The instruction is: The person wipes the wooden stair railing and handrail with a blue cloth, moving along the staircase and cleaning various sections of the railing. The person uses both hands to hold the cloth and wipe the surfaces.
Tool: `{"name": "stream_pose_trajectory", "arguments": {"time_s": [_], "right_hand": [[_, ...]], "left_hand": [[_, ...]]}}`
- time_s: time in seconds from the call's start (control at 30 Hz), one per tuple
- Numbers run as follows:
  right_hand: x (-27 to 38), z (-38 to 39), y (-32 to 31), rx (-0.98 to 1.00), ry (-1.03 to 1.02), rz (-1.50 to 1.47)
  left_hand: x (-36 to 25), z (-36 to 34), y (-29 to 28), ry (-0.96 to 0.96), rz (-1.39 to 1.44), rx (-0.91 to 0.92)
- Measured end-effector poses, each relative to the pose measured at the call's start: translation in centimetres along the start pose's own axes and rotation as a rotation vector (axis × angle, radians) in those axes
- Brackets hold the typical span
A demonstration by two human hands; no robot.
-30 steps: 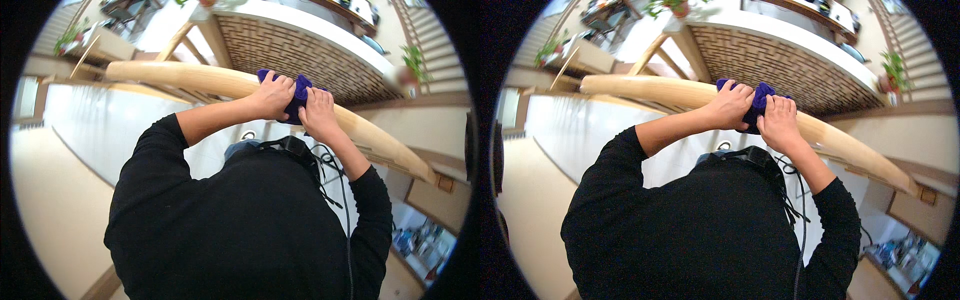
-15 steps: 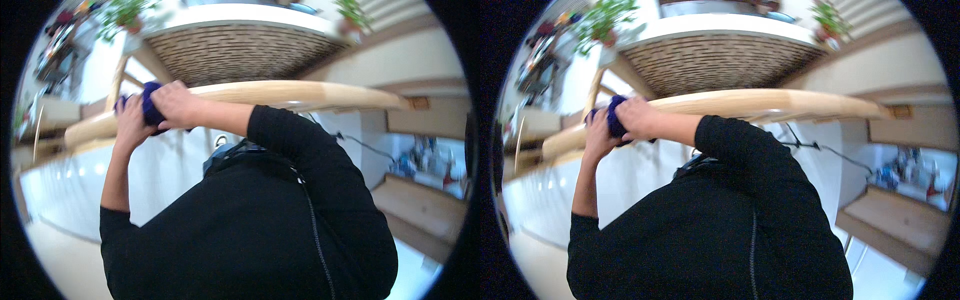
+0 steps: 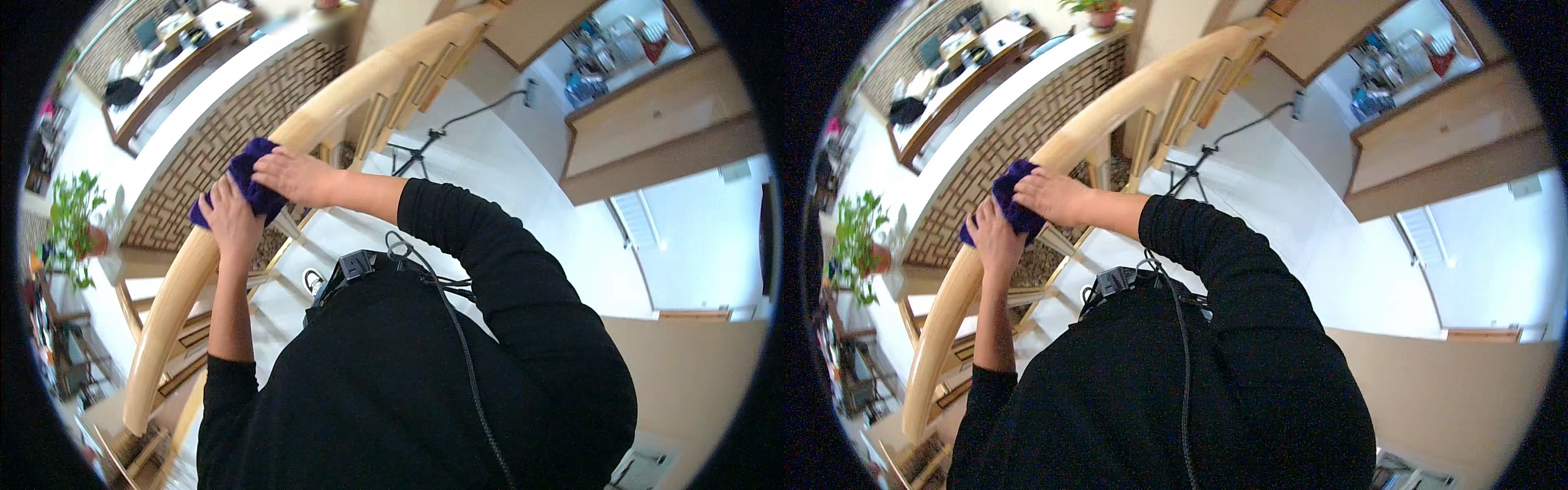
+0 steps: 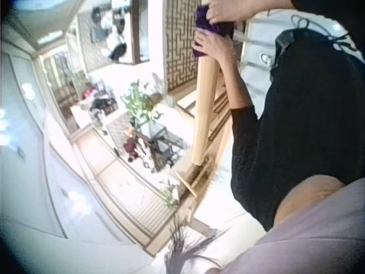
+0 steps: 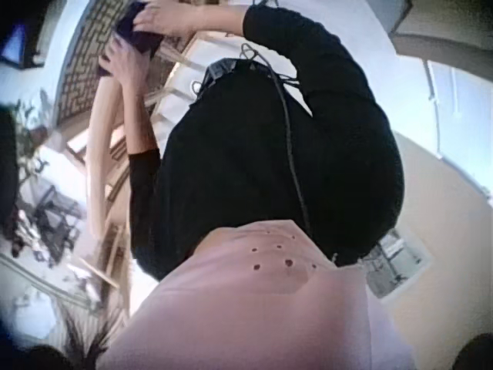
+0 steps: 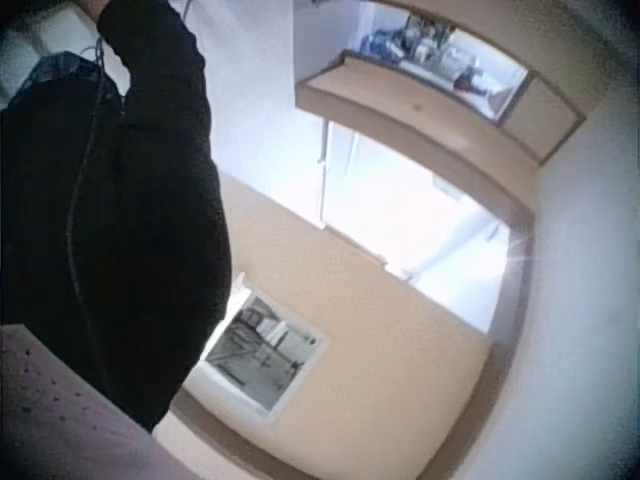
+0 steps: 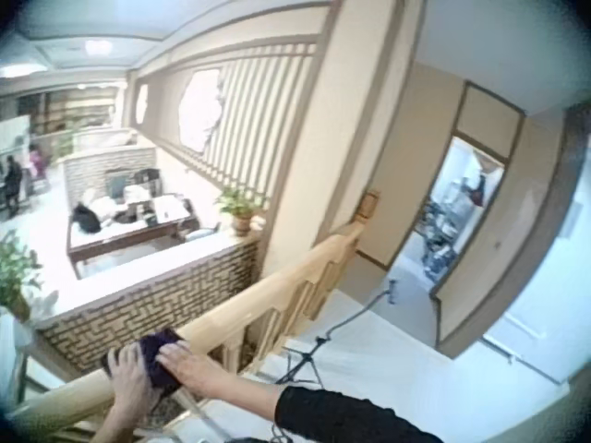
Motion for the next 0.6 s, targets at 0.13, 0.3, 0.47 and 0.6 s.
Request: {"name": "stream_pose_trajectory", "arguments": {"time_s": [0.13, 0.3, 0.47, 0.6], "right_hand": [[-8.7, 11.1, -4.7, 0.096, 0.619, -0.264], [-11.8, 33.7, -10.8, -0.155, 1.131, -0.705], [-9.5, 51.2, -19.4, -0.401, 1.48, -0.759], [-9.6, 60.7, -22.4, -0.659, 1.524, -0.813]], "left_hand": [[-12.3, -3.8, 1.3, 0.219, 0.13, -0.136], [-30.1, -2.0, 5.2, 0.266, 0.74, 0.364], [-44.9, 2.1, 11.1, 0.204, 1.123, 0.658], [-54.3, 4.1, 11.1, -0.041, 1.244, 0.925]]}}
Point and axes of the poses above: each hand's wrist, its own z-axis away from the middle knuckle, its own y-axis out of the palm, x = y × z, the point moved 9 cm from there along -z, towards the middle knuckle, and after that the axes turned 4 degrees about -x, right-handed, at the moved point
